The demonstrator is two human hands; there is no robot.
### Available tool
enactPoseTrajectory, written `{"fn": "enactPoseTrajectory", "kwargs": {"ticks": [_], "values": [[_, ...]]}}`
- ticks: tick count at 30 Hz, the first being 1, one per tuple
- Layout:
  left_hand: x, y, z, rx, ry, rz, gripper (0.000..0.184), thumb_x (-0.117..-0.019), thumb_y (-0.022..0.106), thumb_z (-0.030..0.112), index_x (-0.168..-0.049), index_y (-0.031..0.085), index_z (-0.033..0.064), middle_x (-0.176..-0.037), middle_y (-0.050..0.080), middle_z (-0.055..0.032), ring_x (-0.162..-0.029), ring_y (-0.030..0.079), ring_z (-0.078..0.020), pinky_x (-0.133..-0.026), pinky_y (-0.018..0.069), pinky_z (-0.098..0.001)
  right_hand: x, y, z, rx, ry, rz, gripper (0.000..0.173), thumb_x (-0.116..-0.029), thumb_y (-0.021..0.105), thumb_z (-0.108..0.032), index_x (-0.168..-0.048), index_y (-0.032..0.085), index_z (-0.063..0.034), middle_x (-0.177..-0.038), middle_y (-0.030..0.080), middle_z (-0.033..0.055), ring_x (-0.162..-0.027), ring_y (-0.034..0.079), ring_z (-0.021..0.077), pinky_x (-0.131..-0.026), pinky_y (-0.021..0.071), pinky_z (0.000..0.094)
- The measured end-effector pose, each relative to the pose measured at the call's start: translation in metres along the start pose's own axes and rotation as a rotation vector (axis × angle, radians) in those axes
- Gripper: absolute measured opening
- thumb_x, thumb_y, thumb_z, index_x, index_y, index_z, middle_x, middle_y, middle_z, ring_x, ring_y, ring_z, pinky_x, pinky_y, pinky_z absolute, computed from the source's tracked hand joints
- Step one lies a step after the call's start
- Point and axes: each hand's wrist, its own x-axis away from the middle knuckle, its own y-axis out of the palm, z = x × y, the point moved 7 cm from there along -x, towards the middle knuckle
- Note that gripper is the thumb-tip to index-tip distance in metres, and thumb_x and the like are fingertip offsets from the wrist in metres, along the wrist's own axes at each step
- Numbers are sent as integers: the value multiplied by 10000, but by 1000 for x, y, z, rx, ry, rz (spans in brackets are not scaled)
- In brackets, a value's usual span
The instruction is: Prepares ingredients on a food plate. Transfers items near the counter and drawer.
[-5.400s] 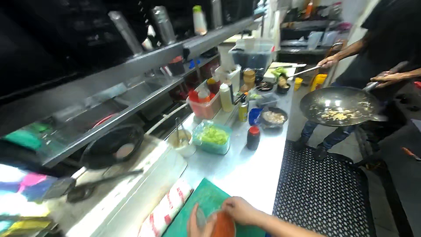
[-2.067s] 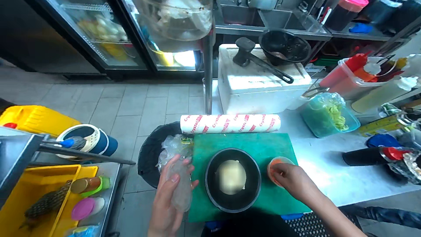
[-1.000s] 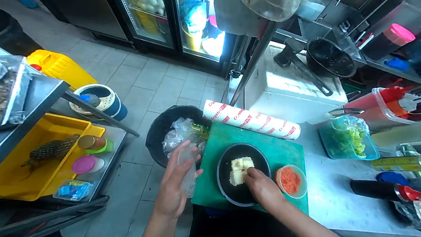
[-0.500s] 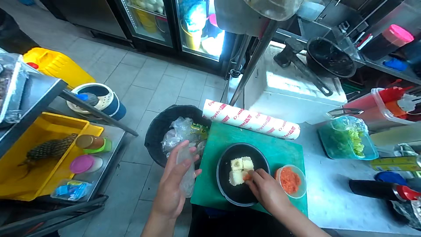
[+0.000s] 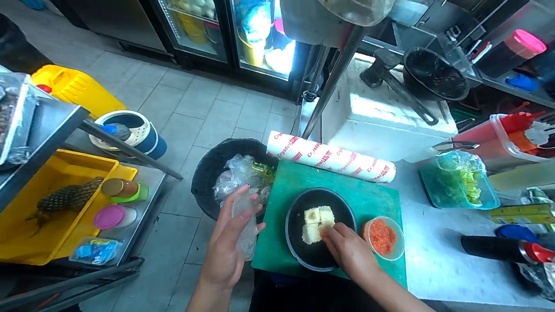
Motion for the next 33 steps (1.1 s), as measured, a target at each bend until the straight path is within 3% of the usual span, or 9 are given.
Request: {"fn": "enactPoseTrajectory", "kwargs": {"ticks": [9, 16, 19, 21, 24, 26, 28, 30, 33], "values": [[0, 7, 1, -12, 3, -25, 759, -862, 702, 525, -1517, 460, 227, -1428, 560, -122, -1251, 593, -334, -890, 586, -532, 8, -38, 16, -159, -8, 54, 291, -1019, 595, -333, -1167, 722, -117, -1037, 698, 82, -913, 704, 201, -806, 615, 361], [0, 32, 4, -52, 3, -115, 803, -843, 732, 566, -1504, 461, 200, -1392, 588, -129, -1234, 603, -328, -879, 590, -508, 74, -164, 89, -367, 216, 655, 125, -961, 654, -214, -938, 641, -91, -868, 649, -6, -677, 609, 34, -574, 554, 202], [-4, 74, 1, -92, 0, -211, 803, -849, 730, 513, -1515, 438, 172, -1401, 579, -117, -1228, 601, -320, -877, 592, -491, 83, -90, 133, -368, 470, 213, 267, -992, 625, -215, -1152, 712, -20, -1100, 705, 163, -866, 694, 260, -807, 597, 460], [-3, 113, -3, -164, 4, -306, 834, -837, 760, 490, -1520, 431, 145, -1410, 575, -113, -1231, 602, -312, -889, 593, -495, 91, -60, 145, -359, 531, 51, 346, -994, 618, -263, -1292, 689, -100, -1259, 681, 130, -934, 691, 267, -863, 580, 485], [1, 177, -19, -400, 61, -493, 808, -844, 746, 470, -1515, 443, 138, -1436, 561, -94, -1275, 584, -258, -961, 571, -450, 108, -98, 140, -340, 487, 443, 211, -957, 656, -269, -1021, 718, -77, -949, 678, 77, -730, 610, 164, -649, 553, 362], [2, 217, -41, -607, 113, -612, 787, -855, 732, 492, -1519, 456, 173, -1472, 537, -83, -1308, 561, -218, -1016, 540, -427, 115, -102, 136, -370, 499, 507, 157, -955, 622, -214, -930, 691, -76, -856, 664, 45, -718, 632, 128, -643, 573, 314], [-2, 253, -72, -888, 157, -709, 810, -845, 742, 550, -1527, 462, 213, -1503, 500, -88, -1342, 525, -230, -1053, 512, -470, 110, -68, 145, -512, 513, 173, 234, -998, 573, -173, -1135, 723, -56, -1171, 706, 129, -967, 699, 239, -887, 585, 444], [1, 286, -114, -1251, 149, -834, 863, -818, 725, 636, -1534, 468, 229, -1531, 476, -113, -1397, 464, -336, -1064, 460, -607, 126, -55, 163, -612, 578, 151, 335, -1011, 576, -220, -1303, 686, -96, -1388, 633, 120, -1025, 697, 220, -900, 584, 411], [12, 324, -171, -1674, 193, -965, 892, -802, 660, 724, -1556, 439, 303, -1586, 420, -101, -1459, 370, -382, -1072, 392, -665, 178, -93, 200, -651, 816, 559, 313, -1019, 586, -297, -1264, 708, -146, -1027, 726, 54, -749, 674, 157, -666, 584, 386]]}}
